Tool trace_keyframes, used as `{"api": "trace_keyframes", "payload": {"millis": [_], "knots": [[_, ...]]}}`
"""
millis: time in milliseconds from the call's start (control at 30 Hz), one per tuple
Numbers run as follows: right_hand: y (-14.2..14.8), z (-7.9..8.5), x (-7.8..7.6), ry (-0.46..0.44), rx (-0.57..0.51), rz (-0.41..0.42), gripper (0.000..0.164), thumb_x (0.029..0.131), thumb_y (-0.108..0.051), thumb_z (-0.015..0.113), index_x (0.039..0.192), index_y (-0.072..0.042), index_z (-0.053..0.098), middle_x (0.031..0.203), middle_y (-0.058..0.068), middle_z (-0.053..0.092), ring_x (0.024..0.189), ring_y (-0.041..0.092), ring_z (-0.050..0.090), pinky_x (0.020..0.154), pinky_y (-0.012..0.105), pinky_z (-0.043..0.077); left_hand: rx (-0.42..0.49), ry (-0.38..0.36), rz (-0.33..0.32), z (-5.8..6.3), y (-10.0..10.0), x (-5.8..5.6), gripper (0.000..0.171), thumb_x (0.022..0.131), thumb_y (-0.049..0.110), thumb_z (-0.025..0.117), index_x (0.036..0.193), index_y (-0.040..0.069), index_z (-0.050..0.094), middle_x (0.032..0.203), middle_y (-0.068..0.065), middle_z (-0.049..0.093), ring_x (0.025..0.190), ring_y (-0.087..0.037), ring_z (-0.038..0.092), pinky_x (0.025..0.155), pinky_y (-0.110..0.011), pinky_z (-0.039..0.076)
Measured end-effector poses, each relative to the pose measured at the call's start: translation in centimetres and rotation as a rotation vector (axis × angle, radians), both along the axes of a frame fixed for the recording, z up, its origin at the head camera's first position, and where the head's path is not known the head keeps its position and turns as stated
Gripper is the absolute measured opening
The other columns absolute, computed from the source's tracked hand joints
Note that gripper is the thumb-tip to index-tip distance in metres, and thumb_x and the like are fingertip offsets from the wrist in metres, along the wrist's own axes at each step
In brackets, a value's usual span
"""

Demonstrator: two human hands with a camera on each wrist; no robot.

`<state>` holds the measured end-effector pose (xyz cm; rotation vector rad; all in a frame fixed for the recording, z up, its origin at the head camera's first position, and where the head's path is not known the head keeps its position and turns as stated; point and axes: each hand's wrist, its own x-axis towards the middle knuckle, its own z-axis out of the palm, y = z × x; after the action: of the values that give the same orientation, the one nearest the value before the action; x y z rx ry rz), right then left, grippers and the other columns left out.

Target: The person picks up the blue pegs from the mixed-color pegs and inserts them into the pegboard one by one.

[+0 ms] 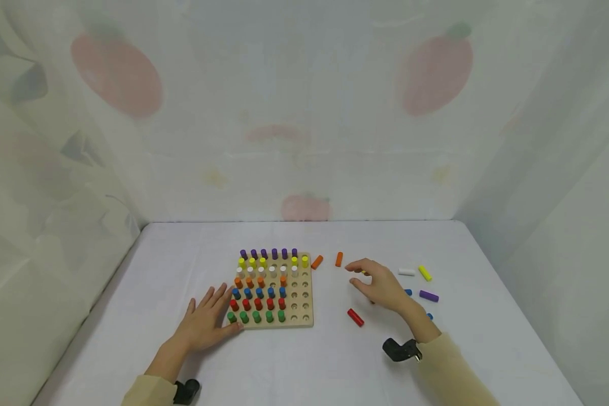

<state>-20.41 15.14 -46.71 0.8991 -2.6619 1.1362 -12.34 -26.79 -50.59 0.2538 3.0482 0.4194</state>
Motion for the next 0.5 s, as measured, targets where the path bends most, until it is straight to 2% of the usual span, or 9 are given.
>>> {"api": "trace_keyframes", "payload": {"millis": [233, 500], "knots": [[2.9, -0.5, 0.4, 0.014, 0.02, -0.045, 0.031, 0.081, -0.01, 0.07, 0.111, -0.01, 0.062, 0.107, 0.002, 0.064, 0.098, 0.021, 0.061, 0.081, 0.039, 0.053, -0.004, 0.0, -0.001, 0.1, 0.1, 0.0, 0.095, 0.073, 0.072, 0.054, 0.145, 0.015, 0.03, 0.15, -0.011, 0.027, 0.136, -0.04, 0.022, 0.101, -0.071, 0.012], [5.6, -1.5, 0.5, 0.066, 0.081, -0.1, 0.032, 0.08, -0.01, 0.071, 0.112, -0.01, 0.062, 0.106, -0.001, 0.064, 0.096, 0.022, 0.061, 0.078, 0.039, 0.053, -0.005, 0.004, -0.001, 0.1, 0.1, 0.1, 0.095, 0.073, 0.072, 0.054, 0.145, 0.015, 0.03, 0.15, -0.011, 0.027, 0.136, -0.04, 0.022, 0.101, -0.071, 0.012]]}}
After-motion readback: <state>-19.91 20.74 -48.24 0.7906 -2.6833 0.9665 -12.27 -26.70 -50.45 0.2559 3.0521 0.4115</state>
